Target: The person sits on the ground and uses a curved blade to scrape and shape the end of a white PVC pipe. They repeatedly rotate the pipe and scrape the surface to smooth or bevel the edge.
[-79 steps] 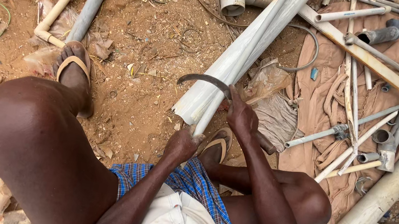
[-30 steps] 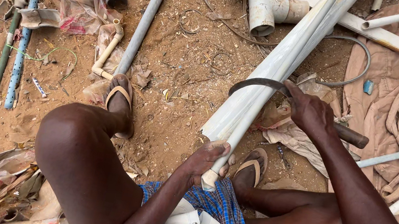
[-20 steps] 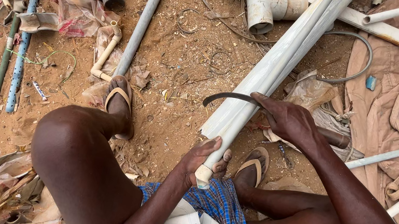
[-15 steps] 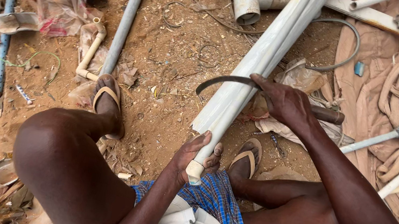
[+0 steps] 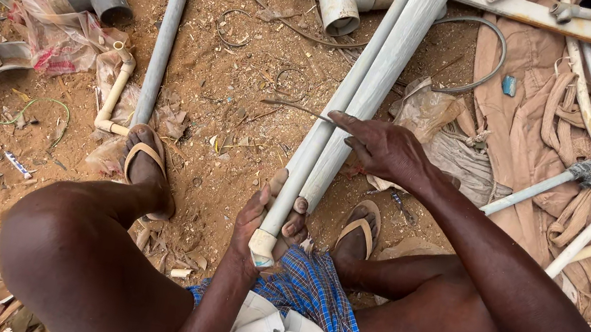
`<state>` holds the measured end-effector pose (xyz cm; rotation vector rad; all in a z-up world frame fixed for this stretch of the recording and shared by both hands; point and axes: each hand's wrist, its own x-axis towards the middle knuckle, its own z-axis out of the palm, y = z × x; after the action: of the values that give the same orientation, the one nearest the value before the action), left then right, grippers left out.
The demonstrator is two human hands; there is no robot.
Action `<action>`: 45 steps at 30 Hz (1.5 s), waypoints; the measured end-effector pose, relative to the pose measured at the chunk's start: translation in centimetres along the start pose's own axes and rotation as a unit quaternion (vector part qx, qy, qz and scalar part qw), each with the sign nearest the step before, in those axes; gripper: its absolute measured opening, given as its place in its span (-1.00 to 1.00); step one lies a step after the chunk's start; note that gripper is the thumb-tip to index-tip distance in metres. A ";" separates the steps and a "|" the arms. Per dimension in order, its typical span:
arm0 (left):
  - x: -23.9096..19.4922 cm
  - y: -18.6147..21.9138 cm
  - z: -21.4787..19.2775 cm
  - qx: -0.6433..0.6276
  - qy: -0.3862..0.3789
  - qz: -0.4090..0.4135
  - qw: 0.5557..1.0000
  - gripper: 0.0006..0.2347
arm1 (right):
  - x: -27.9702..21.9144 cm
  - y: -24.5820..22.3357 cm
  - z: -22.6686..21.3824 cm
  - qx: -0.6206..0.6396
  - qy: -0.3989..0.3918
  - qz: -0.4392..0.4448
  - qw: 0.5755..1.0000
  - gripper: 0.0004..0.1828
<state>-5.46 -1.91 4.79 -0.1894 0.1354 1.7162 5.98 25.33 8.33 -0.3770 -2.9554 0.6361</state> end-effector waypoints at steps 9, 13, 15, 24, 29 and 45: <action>-2.1 0.4 1.0 0.077 -0.079 0.049 0.993 -0.55 | 1.8 5.9 -0.6 -0.051 0.019 0.141 0.989 -0.50; -3.2 1.7 3.1 0.101 -0.108 0.089 0.985 -0.45 | 1.8 3.7 -1.2 0.012 0.030 0.140 0.990 -0.50; -3.6 2.1 3.9 0.114 -0.118 0.107 0.981 -0.38 | 1.6 1.8 -1.9 0.021 0.031 0.113 0.993 -0.50; -4.1 2.4 7.2 0.248 -0.211 0.172 0.930 -0.16 | 2.6 2.3 -3.9 0.020 0.085 0.115 0.990 -0.61; -4.2 4.0 10.3 0.279 -0.219 0.172 0.919 -0.15 | 3.8 1.1 -4.1 0.041 0.107 0.130 0.985 -0.57; -2.1 12.5 11.2 0.336 -0.022 0.180 0.924 -0.32 | 9.9 1.6 -0.7 0.053 0.089 0.124 0.987 -0.56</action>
<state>-18.03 -3.63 16.00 0.4082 0.7513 1.9322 -3.10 29.60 8.70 -0.7583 -2.7140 0.7404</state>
